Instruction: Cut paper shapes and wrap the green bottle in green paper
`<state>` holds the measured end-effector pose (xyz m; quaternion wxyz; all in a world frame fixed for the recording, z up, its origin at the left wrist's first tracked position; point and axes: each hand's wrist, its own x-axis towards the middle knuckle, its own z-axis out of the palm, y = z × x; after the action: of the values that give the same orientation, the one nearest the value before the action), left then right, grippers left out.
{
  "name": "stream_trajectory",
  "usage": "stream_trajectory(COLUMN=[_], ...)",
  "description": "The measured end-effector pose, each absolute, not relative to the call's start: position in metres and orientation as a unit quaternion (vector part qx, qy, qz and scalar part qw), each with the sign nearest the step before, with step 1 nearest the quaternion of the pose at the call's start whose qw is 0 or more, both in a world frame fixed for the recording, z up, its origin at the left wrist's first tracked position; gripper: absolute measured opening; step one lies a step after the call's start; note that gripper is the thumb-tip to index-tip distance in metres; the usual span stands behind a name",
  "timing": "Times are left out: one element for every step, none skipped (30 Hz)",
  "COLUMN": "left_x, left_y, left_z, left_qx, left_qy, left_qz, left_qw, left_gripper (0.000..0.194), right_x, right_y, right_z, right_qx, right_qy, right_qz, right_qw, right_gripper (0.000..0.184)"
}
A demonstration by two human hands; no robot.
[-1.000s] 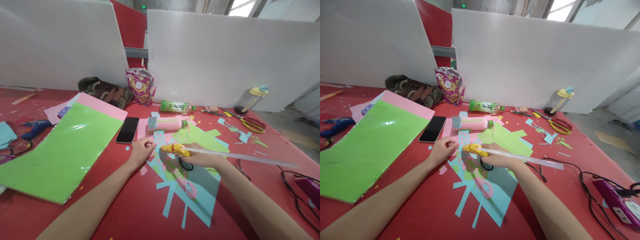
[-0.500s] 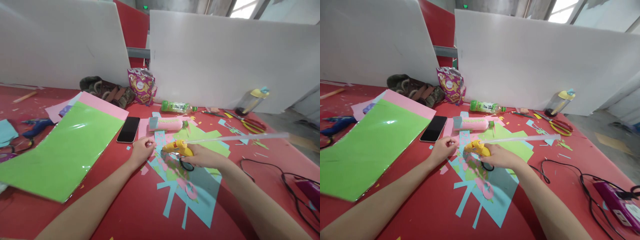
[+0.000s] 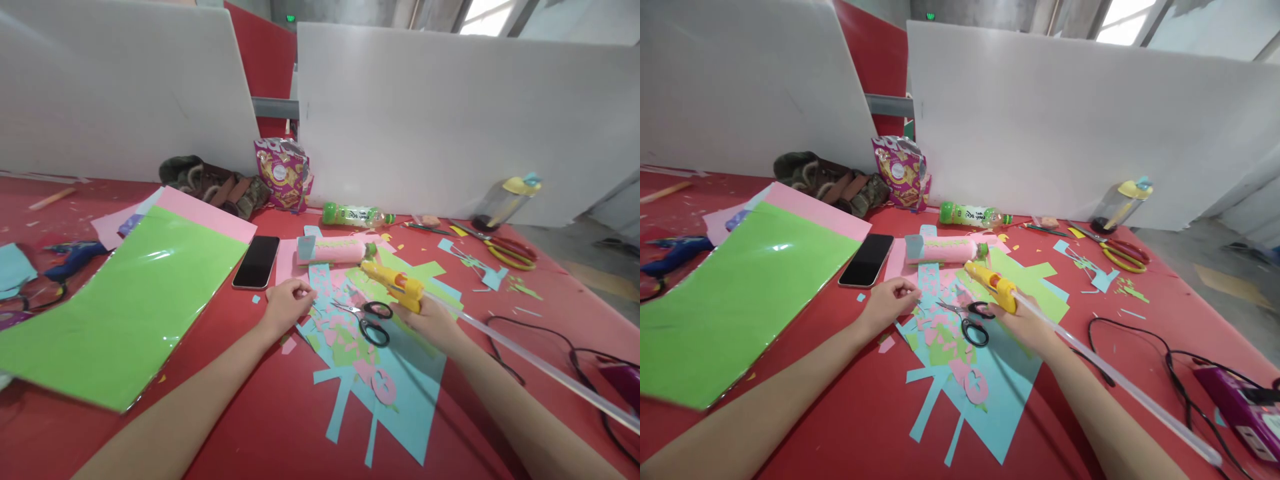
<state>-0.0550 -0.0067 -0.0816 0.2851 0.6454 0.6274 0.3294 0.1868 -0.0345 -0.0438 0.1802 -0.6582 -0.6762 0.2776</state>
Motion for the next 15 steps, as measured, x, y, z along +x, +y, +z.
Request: stream_trajectory(left_x=[-0.053, -0.052, -0.051, -0.050, -0.049, -0.049, -0.049, -0.050, -0.050, -0.050, -0.050, -0.051, -0.051, -0.051, -0.051], left_y=[-0.007, -0.008, -0.008, -0.008, -0.008, -0.008, -0.008, -0.008, -0.009, -0.009, -0.009, -0.009, -0.009, -0.009, -0.009], left_z=[-0.082, -0.082, -0.082, -0.082, -0.082, -0.082, -0.082, -0.082, -0.082, -0.082, -0.083, -0.083, -0.083, -0.083, -0.083], left_qx=[0.646, 0.647, 0.647, 0.647, 0.647, 0.646, 0.645, 0.644, 0.643, 0.642, 0.641, 0.640, 0.641, 0.642, 0.643], left_qy=[0.627, 0.626, 0.626, 0.626, 0.627, 0.628, 0.629, 0.630, 0.631, 0.633, 0.634, 0.635, 0.635, 0.634, 0.632], left_qz=[0.328, 0.326, 0.324, 0.323, 0.321, 0.320, 0.318, 0.315, 0.312, 0.309, 0.307, 0.305, 0.305, 0.306, 0.310], left_qw=[0.287, 0.289, 0.290, 0.291, 0.292, 0.294, 0.296, 0.298, 0.301, 0.303, 0.304, 0.305, 0.305, 0.304, 0.300], left_gripper=[0.015, 0.016, 0.016, 0.016, 0.017, 0.017, 0.018, 0.017, 0.017, 0.017, 0.016, 0.016, 0.016, 0.016, 0.015], right_x=[0.189, 0.191, 0.192, 0.193, 0.194, 0.194, 0.195, 0.195, 0.195, 0.196, 0.197, 0.197, 0.198, 0.198, 0.199], right_y=[-0.036, -0.037, -0.038, -0.039, -0.039, -0.040, -0.040, -0.040, -0.039, -0.039, -0.039, -0.040, -0.040, -0.040, -0.040], right_z=[-0.048, -0.051, -0.054, -0.056, -0.058, -0.059, -0.060, -0.060, -0.061, -0.061, -0.061, -0.062, -0.062, -0.062, -0.063], right_qx=[-0.667, -0.669, -0.670, -0.669, -0.665, -0.661, -0.656, -0.651, -0.649, -0.648, -0.650, -0.652, -0.655, -0.656, -0.657], right_qy=[-0.671, -0.671, -0.673, -0.677, -0.683, -0.689, -0.693, -0.697, -0.697, -0.696, -0.694, -0.692, -0.690, -0.689, -0.688], right_qz=[0.266, 0.260, 0.251, 0.243, 0.238, 0.234, 0.234, 0.236, 0.237, 0.239, 0.240, 0.241, 0.241, 0.241, 0.241], right_qw=[0.184, 0.186, 0.187, 0.187, 0.185, 0.184, 0.185, 0.187, 0.191, 0.194, 0.195, 0.195, 0.195, 0.195, 0.194], right_gripper=[0.025, 0.024, 0.024, 0.024, 0.024, 0.023, 0.022, 0.022, 0.021, 0.020, 0.021, 0.022, 0.023, 0.023, 0.024])
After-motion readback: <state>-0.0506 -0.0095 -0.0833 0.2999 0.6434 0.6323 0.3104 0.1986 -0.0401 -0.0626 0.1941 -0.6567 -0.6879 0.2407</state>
